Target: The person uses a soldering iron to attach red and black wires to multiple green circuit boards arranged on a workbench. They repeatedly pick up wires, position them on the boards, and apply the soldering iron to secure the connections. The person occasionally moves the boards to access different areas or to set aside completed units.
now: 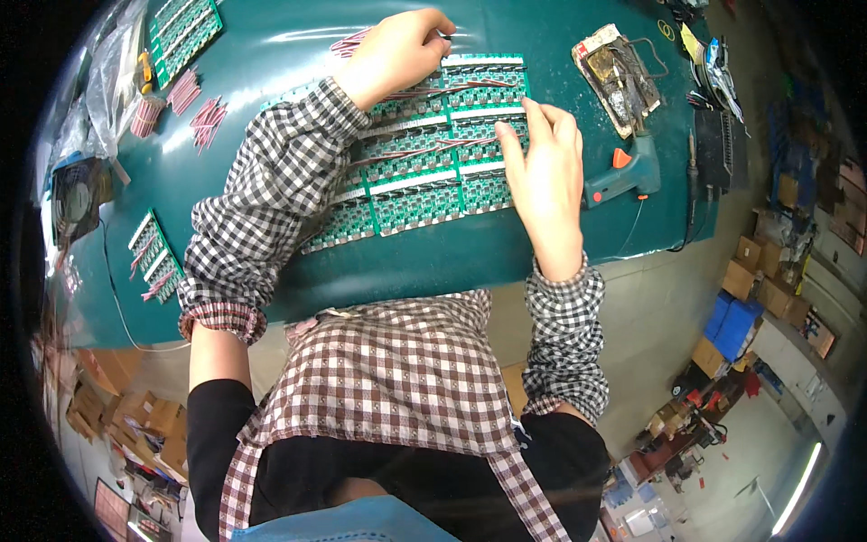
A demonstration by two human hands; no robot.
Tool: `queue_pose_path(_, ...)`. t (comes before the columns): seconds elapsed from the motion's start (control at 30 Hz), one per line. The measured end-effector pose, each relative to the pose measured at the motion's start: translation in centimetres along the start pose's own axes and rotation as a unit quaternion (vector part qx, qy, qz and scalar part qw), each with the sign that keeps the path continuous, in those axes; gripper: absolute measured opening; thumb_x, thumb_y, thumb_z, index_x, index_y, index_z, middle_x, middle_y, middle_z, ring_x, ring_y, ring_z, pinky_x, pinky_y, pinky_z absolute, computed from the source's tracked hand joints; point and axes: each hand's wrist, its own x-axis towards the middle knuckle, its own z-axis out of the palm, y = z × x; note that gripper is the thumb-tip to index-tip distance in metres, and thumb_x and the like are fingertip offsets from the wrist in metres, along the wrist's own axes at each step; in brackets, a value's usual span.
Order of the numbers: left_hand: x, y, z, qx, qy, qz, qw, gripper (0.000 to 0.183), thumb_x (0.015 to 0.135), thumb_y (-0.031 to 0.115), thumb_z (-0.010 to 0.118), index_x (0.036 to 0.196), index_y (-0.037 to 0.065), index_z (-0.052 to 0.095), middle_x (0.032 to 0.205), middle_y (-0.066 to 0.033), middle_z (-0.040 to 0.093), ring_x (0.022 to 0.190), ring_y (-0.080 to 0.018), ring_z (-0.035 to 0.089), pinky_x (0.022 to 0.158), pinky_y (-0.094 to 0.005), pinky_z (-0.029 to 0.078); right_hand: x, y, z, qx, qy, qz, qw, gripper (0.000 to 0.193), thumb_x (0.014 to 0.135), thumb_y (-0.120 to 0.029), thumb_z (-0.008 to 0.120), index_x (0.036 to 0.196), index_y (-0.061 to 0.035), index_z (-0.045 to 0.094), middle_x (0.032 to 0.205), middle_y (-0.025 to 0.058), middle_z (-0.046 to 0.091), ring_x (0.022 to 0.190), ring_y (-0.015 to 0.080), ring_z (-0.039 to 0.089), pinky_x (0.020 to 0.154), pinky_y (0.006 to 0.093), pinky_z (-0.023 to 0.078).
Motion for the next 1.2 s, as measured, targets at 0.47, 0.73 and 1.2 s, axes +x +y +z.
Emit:
queue_pose_path(0.47,-12.3,2.4,-8.2,-0.055,0.100,0.073,0.991,0.024,0.083,0.013,0.058,0.106,0.005,0.063,0.097,-0.0233,0.064,0.089,-0.0346,0.063,0.081,-0.0459,0.049,-4.3,-1.6,-13.2,0.002,0.199,-0.329,0.923,0.030,0.091,-0.018,0.058,0.110,0.0044,0.058,0.110,0.0137,0.060,0.094,0.0245,0.061,0.085,0.0356,0.049)
queue_pose_path(0.73,-20.8,3.4,-6.9,-0.019,0.139,0.071,0.988,0.021,0.077,0.005,0.071,0.097,0.004,0.064,0.092,-0.0104,0.066,0.087,-0.0281,0.064,0.076,-0.0352,0.051,-4.4,-1.6,-13.5,0.020,0.168,-0.319,0.932,0.030,0.090,-0.017,0.059,0.111,0.0042,0.058,0.109,0.0135,0.061,0.095,0.0246,0.061,0.086,0.0351,0.049)
queue_pose_path(1.2,-23.2,1.4,-0.8,0.067,0.069,0.132,0.987,0.025,0.074,0.010,0.062,0.098,0.004,0.063,0.098,-0.0048,0.060,0.091,-0.0208,0.058,0.080,-0.0365,0.047,-3.8,-2.3,-13.9,0.018,0.125,-0.296,0.947,0.030,0.090,-0.016,0.060,0.112,0.0038,0.059,0.109,0.0130,0.061,0.098,0.0249,0.060,0.088,0.0342,0.048)
